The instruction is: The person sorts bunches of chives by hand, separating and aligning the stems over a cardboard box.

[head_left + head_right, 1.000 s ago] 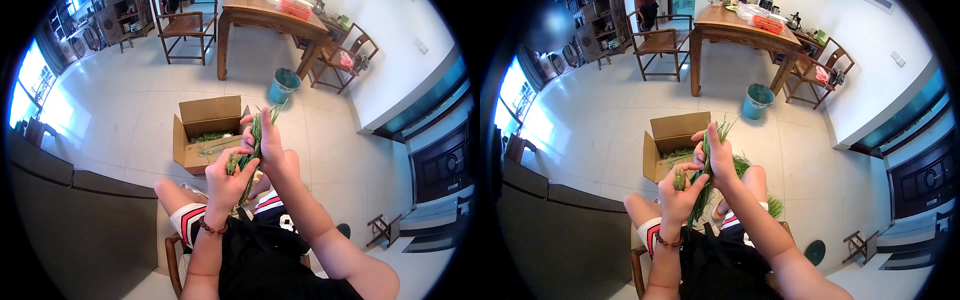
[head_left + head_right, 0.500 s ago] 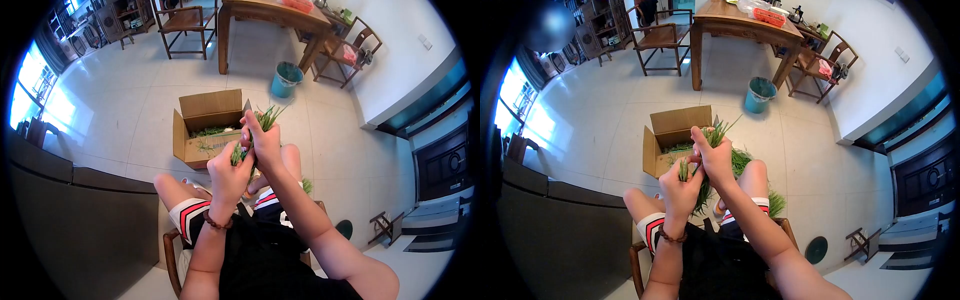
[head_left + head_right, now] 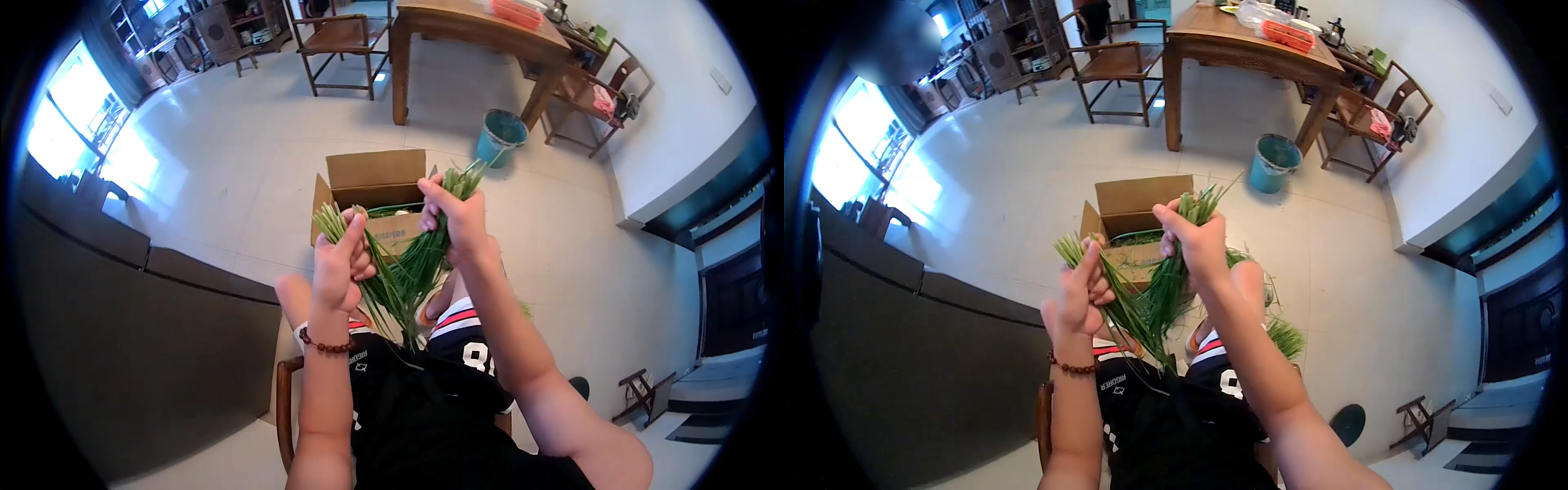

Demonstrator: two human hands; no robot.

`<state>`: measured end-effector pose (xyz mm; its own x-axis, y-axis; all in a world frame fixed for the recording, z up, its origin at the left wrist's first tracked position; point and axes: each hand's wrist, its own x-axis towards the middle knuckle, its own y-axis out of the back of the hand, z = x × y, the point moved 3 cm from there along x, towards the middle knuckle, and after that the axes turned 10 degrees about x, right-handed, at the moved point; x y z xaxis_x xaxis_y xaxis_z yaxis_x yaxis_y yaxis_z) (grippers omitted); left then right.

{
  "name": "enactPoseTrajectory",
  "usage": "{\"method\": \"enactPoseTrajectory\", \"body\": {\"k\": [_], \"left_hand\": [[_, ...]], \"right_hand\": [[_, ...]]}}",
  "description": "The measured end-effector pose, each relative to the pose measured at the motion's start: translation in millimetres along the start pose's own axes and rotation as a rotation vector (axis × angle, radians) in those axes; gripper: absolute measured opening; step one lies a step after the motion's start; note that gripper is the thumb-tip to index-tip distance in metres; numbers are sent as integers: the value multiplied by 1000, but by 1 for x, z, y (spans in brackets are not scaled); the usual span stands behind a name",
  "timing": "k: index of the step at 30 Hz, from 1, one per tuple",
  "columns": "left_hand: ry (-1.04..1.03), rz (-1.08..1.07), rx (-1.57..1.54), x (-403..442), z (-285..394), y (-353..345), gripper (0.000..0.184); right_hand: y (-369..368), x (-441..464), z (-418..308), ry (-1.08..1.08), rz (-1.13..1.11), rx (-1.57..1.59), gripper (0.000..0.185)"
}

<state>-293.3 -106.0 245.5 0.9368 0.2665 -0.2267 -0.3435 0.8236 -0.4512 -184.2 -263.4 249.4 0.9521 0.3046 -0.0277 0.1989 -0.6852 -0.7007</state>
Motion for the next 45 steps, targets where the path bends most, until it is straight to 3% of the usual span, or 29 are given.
{"method": "enactPoseTrajectory", "body": {"k": [6,10,17,25,36,45], "left_hand": [[-33,-43,3,-3,12,8,22],[-48,-51,-42,-5,13,-3,16],[-94,-27,-12,-8,17,-18,16],[-90,36,-18,-6,7,-28,15],[-82,-59,33,0,8,-22,18],[-36,-4,73,84,-6,13,20]], "right_hand": [[-1,-12,-15,-3,-162,-219,12],[-25,-33,-22,-34,-309,-507,13],[-44,-40,-26,4,-394,-577,15],[-51,-39,-21,35,-368,-529,13],[-38,-27,-8,-24,-285,-462,8],[-27,44,35,-53,-241,-554,12]]}}
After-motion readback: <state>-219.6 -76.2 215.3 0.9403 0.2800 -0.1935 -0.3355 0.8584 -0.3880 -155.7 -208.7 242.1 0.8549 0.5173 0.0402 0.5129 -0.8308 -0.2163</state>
